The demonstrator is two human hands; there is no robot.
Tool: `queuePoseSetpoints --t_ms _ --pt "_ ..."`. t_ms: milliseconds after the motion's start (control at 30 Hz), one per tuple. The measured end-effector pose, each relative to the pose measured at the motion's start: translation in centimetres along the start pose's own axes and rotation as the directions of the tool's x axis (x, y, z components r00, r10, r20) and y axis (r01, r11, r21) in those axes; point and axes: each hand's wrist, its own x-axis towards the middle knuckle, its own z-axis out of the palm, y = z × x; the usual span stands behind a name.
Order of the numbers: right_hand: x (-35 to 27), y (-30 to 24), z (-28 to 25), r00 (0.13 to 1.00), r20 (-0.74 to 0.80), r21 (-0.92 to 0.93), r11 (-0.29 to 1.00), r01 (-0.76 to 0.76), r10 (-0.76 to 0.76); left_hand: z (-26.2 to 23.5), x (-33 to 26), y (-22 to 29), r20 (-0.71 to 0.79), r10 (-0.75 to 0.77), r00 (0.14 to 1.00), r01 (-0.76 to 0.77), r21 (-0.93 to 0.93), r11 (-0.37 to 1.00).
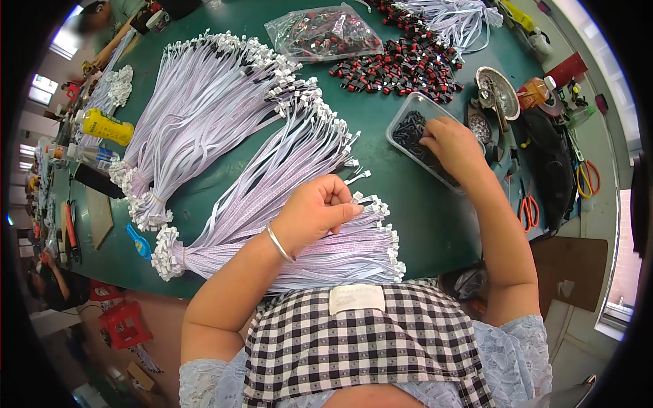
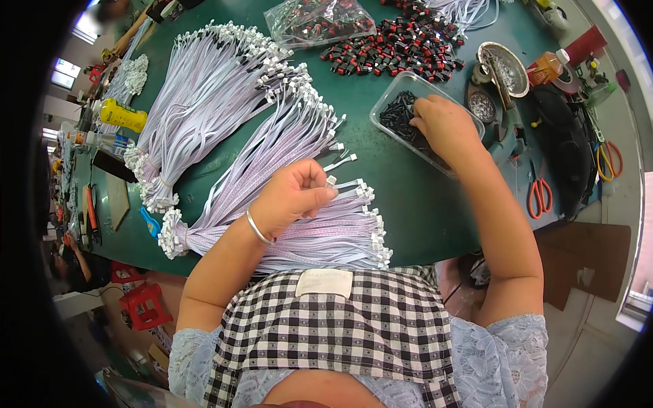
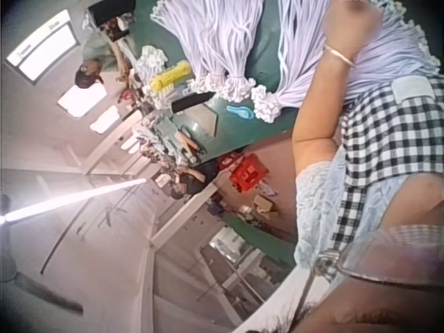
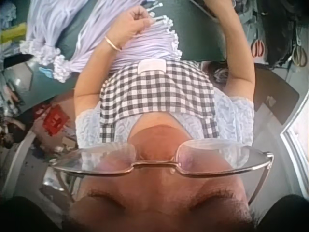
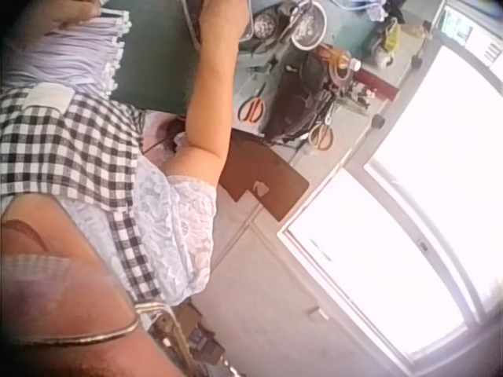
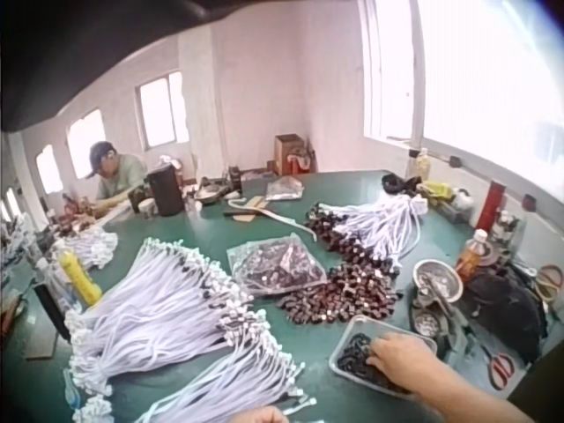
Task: The person repeatedly picks up small black plastic clips from a container and attaches them to the ends of white cables. They handle the cables and clips by hand, placing the assembled units back onto the table.
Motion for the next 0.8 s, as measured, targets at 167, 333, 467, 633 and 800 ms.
queuePoseSetpoints --t_ms 167,333,467,633,800 --pt "-0.3 -0.3 -0.4 0.998 -0.068 0.011 1.000 0.010 -0.009 -0.4 -0.2 -0.1 0.000 -0.026 1.000 0.026 -0.033 0.999" --pt "-1.0 -1.8 -3.0 0.995 -0.096 0.213 0.977 -0.009 0.030 -0.8 -0.1 -0.7 -0.004 -0.022 1.000 0.021 -0.102 0.995" --pt "-3.3 -5.9 -5.2 0.999 -0.039 0.602 0.797 0.049 -0.031 -0.9 -0.2 -0.7 0.008 -0.044 0.999 0.045 -0.151 0.988" --pt "-5.6 -7.2 -1.6 0.981 -0.025 0.553 0.815 0.172 -0.190 -0.8 -0.2 -0.9 -0.007 -0.016 1.000 0.014 -0.185 0.983" --pt "-5.7 -8.1 -1.7 0.991 0.047 0.692 0.720 0.056 -0.122 -0.8 -0.3 -0.6 0.041 -0.033 0.999 0.038 -0.144 0.989"
